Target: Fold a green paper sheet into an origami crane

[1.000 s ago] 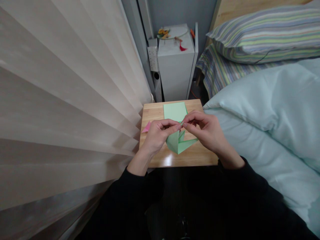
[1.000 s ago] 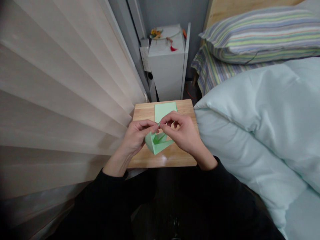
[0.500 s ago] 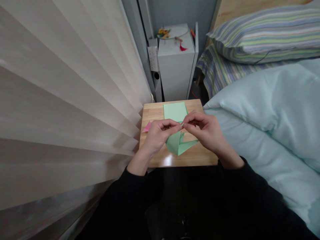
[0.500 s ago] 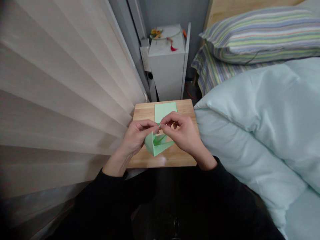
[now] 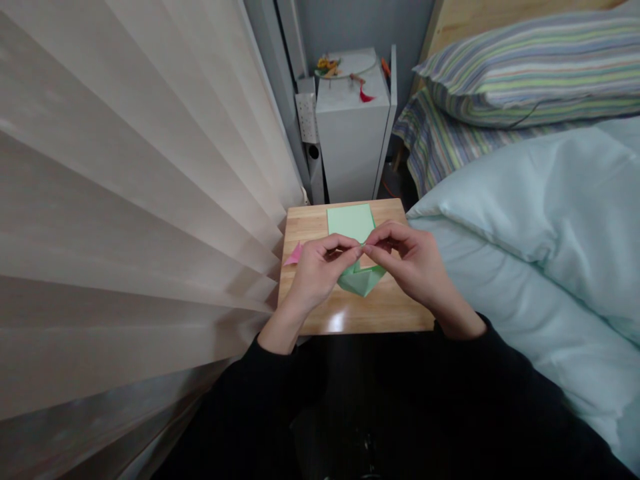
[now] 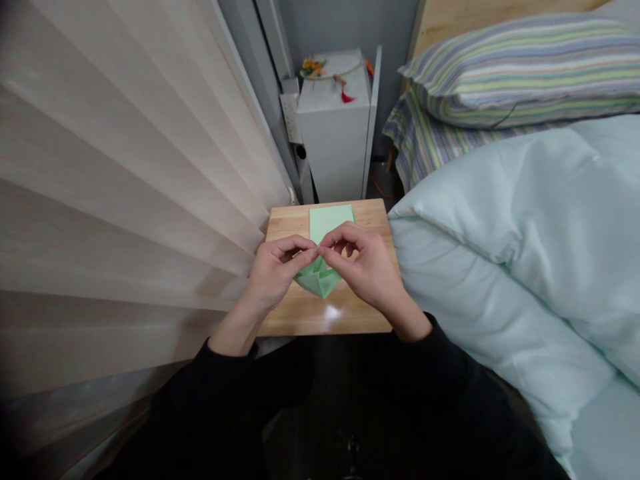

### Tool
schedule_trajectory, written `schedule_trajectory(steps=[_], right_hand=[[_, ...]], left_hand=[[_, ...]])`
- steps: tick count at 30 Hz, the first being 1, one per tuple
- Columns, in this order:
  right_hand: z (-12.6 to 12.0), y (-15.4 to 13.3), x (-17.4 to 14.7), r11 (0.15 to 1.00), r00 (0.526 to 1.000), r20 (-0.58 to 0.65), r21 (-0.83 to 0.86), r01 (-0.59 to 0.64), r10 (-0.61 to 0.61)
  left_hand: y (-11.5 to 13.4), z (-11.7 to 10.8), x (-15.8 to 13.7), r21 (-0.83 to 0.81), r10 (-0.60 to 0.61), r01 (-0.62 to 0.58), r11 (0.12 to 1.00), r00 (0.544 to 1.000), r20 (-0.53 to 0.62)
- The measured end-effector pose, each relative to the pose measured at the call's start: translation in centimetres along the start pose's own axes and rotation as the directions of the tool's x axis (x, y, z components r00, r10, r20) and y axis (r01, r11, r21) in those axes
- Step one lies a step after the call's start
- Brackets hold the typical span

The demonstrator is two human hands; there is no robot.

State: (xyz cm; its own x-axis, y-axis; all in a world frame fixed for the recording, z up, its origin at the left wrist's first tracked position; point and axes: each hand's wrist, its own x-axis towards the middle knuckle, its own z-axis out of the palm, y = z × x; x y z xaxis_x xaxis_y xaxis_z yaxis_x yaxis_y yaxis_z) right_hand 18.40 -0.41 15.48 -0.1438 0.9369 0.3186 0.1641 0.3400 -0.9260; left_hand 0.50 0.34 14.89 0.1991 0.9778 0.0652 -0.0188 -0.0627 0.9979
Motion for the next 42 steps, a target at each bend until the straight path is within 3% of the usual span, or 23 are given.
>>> schedule_trajectory(steps=[12,19,25,32,38,42], right_hand=[[0.28,0.69,-0.17,0.999,0.997,-0.068,0.044,-0.027,0.030],[0.04,0.39,0.02,0.999,1.000,-0.020,-0.032,0.014,-0.015],[0.09,0.54,-0.06,0.999,0.997,-0.075,-0.043,0.015,-0.018],[0.12,0.89,-0.06,0.998,0.987,-0.143,-0.002,-0.068,0.067],[-0.29,0.38,0.13,0.994,0.999,-0.026,-0.104,0.028,-0.031],[-0.43,0.37,0.20,0.993,0.999,-0.019,-0.114,0.043,-0.045]], left_hand=[[0.22,0.49,-0.13,0.107,0.104,-0.100,0.989,0.994,-0.025],[-0.11,0.28,-0.19,0.119,0.099,-0.096,0.988,0.995,-0.017],[-0.19,0.28,-0.19,0.177,0.146,-0.143,0.974,0.989,-0.004],[-0.46,0.23,-0.22,0.236,0.176,-0.180,0.955,0.984,0.039],[-0.46,0.01,-0.18,0.225,0.132,-0.138,0.964,0.990,0.038],[-0.23,-0.18,-0.04,0.256,0.129,-0.138,0.957,0.990,0.052]])
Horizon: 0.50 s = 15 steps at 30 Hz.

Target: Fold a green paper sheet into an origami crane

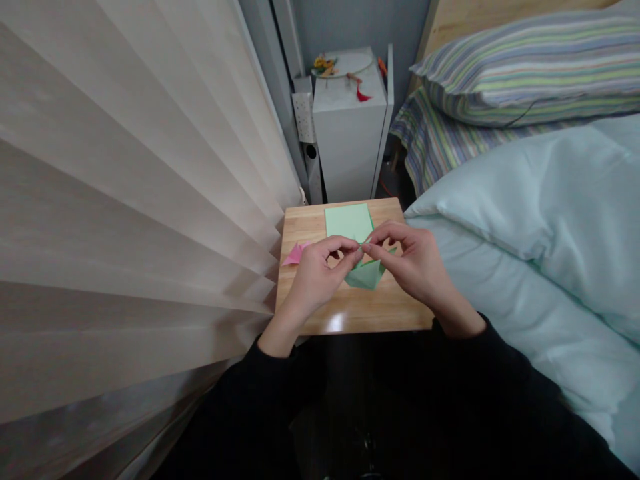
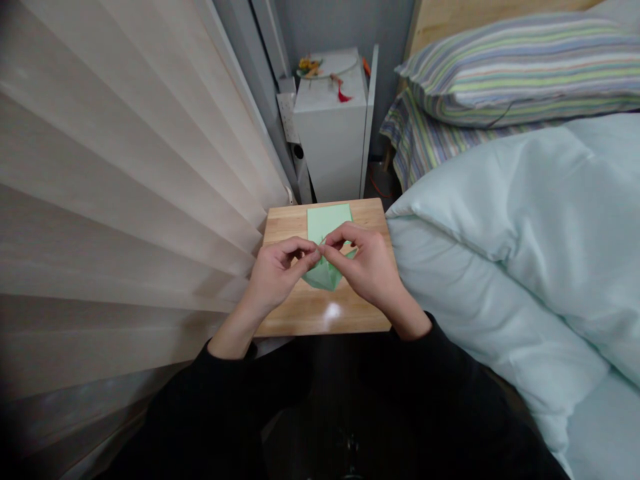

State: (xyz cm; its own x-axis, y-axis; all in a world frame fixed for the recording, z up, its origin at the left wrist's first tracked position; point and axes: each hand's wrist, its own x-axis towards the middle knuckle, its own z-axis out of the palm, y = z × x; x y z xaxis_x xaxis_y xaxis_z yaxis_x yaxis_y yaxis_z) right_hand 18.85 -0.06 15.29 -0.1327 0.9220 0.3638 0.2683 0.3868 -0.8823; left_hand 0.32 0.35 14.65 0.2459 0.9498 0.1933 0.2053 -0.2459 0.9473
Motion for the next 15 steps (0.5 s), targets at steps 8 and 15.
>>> schedule_trajectory(steps=[8,15], right_hand=[[-0.2,0.2,0.1,0.999,0.999,0.027,0.038,-0.030,0.029],[-0.1,0.5,0.1,0.993,0.996,0.064,0.097,-0.061,0.055]], left_hand=[[0.4,-0.4,0.2,-0.015,-0.100,0.100,0.995,0.995,-0.008],[0.1,-1.1,0.3,-0.069,-0.163,0.168,0.983,0.984,0.065]])
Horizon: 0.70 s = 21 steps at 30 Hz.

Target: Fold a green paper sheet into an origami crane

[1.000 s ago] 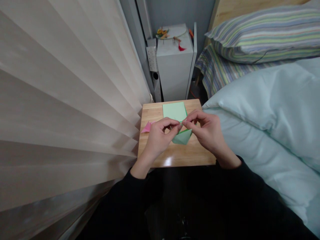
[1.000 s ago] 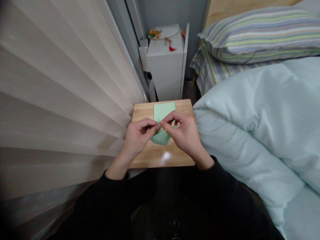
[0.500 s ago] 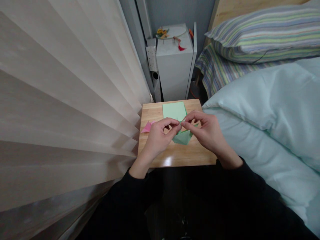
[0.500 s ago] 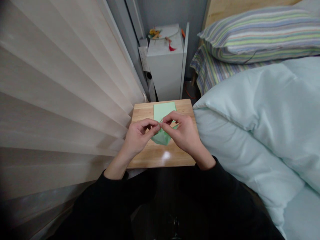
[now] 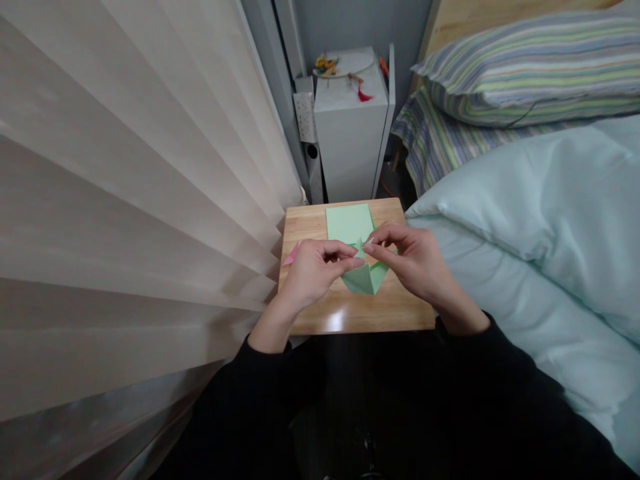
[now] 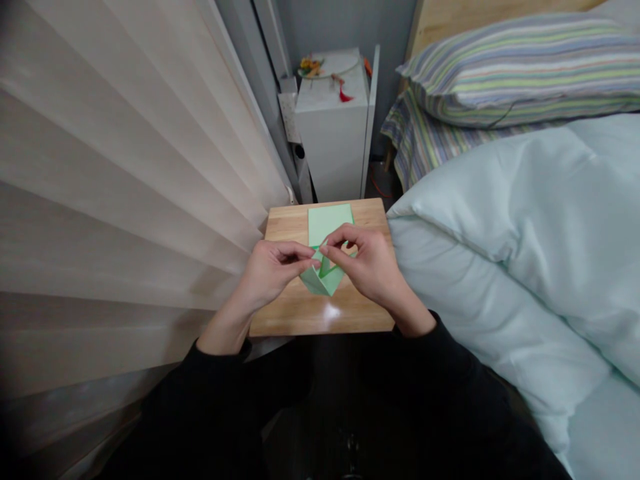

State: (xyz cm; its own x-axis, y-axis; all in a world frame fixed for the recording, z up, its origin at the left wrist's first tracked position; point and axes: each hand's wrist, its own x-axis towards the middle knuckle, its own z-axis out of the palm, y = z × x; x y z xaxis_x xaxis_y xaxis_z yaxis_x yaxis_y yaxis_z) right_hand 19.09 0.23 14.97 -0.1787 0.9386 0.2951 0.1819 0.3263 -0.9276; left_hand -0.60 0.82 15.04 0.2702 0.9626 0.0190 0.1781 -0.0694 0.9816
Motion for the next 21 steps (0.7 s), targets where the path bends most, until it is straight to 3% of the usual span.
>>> schedule_trajectory(steps=[9,16,21], right_hand=[[0.65,-0.10,-0.16,0.999,0.999,0.010,-0.013,-0.051,0.051],[0.84,0.02,-0.18,0.994,0.994,-0.028,0.054,-0.100,0.102],[0.86,0.05,-0.21,0.982,0.988,-0.036,0.117,-0.146,0.151]], left_hand=[[-0.09,0.19,0.06,0.008,0.000,0.000,1.000,1.000,-0.030],[0.12,0.55,0.12,-0.156,-0.077,0.071,0.985,0.997,-0.031],[0.23,0.49,0.17,-0.167,-0.095,0.092,0.982,0.995,-0.007]])
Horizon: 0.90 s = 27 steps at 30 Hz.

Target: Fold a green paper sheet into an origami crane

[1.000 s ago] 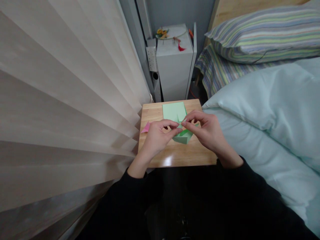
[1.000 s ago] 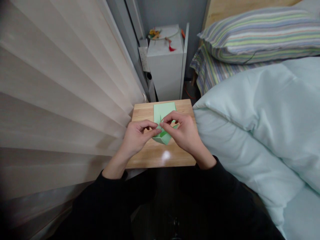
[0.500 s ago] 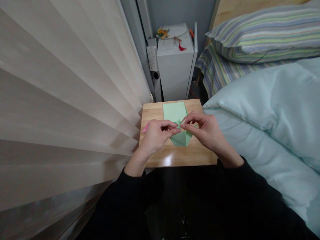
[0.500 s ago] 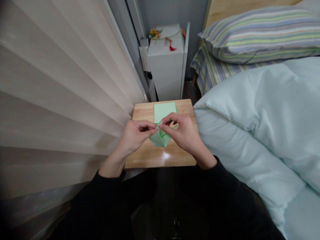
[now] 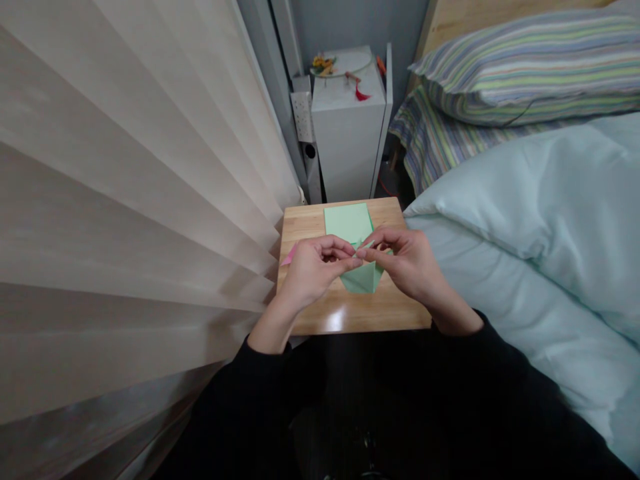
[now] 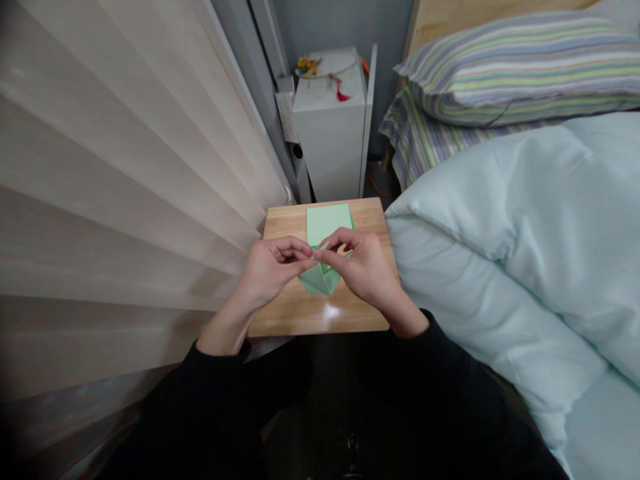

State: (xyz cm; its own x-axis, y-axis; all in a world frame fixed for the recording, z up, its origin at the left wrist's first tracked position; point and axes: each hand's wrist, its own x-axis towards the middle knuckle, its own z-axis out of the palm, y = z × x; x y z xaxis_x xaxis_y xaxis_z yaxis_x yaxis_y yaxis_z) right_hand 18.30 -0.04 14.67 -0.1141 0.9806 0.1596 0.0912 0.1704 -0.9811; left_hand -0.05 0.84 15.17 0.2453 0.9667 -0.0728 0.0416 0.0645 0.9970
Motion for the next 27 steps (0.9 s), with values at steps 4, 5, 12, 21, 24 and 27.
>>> schedule_trajectory(steps=[4,5,12,21,24,27], right_hand=[[0.3,0.2,-0.1,0.997,0.999,-0.007,0.066,-0.036,0.037],[0.3,0.2,0.0,0.996,0.999,-0.005,0.081,-0.045,0.046],[-2.1,0.5,0.9,0.989,0.958,-0.285,0.146,0.006,0.036],[-0.9,-0.7,0.2,0.955,0.989,0.097,-0.265,0.135,-0.113],[-0.6,-0.3,0.2,0.949,0.986,0.110,-0.276,0.154,-0.128],[-0.7,0.1,0.2,0.944,0.984,0.116,-0.283,0.166,-0.138]], left_hand=[[0.4,0.0,-0.1,-0.004,-0.011,0.011,1.000,1.000,0.023],[0.5,0.0,-0.1,-0.001,-0.012,0.012,1.000,1.000,0.028],[0.0,-0.7,-0.3,0.097,-0.046,0.044,0.994,0.999,0.019],[-0.1,-0.2,-0.2,0.123,0.047,-0.044,0.991,0.999,-0.021],[0.0,-0.4,-0.2,0.216,0.091,-0.086,0.973,0.996,-0.016],[0.1,-0.5,-0.2,0.325,0.117,-0.109,0.939,0.993,-0.006]])
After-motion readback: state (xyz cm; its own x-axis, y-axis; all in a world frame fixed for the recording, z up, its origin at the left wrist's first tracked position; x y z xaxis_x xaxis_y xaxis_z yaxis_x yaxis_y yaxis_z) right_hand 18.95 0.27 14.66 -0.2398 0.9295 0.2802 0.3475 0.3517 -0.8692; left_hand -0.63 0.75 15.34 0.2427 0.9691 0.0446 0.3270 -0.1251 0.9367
